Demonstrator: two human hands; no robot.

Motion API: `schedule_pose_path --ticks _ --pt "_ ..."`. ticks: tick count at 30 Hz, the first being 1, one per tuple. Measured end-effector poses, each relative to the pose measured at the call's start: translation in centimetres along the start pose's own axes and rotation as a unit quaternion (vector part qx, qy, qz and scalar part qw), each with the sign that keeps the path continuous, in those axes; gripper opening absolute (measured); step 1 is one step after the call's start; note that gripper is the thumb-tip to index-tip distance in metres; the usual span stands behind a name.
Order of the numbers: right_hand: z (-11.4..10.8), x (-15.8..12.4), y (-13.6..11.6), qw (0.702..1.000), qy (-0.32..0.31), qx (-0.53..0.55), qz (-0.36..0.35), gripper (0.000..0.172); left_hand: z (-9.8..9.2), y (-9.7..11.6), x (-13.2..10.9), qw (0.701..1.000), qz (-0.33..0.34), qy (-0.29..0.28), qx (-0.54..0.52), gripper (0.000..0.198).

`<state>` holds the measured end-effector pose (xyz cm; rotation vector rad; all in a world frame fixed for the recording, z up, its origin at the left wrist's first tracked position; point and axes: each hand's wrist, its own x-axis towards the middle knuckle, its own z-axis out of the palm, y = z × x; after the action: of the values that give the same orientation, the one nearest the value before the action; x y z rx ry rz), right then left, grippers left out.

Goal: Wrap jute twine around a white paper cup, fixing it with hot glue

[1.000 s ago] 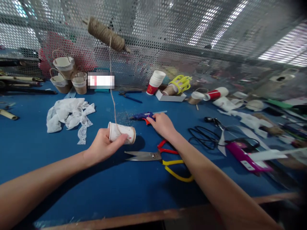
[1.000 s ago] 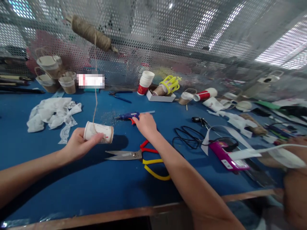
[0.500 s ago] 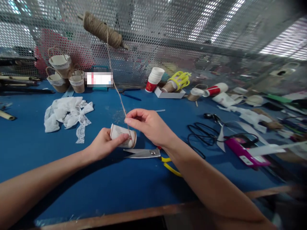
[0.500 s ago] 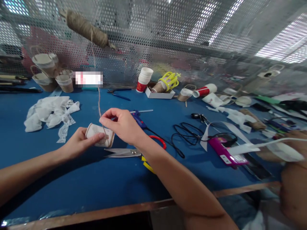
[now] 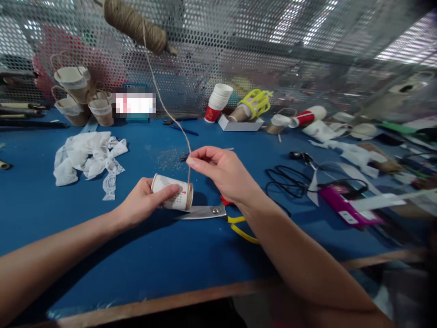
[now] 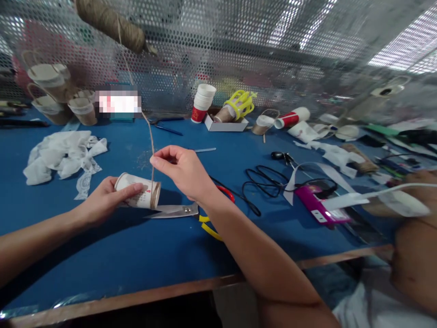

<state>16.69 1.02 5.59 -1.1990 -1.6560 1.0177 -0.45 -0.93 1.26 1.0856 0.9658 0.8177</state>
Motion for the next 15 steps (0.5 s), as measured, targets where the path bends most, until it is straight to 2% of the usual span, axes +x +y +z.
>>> schedule_pose_path --ticks 5,15 --pt "-0.08 0.02 0.28 1.0 0.007 -0.015 0.006 0.015 0.09 0.16 -0.13 1.0 0.005 -0.006 -0.004 0.018" --pt "-0.21 0.06 0.48 0.998 0.0 -0.046 0.038 0.015 -0.03 -0.07 -0.66 0.995 0.074 -0.002 0.07 0.019"
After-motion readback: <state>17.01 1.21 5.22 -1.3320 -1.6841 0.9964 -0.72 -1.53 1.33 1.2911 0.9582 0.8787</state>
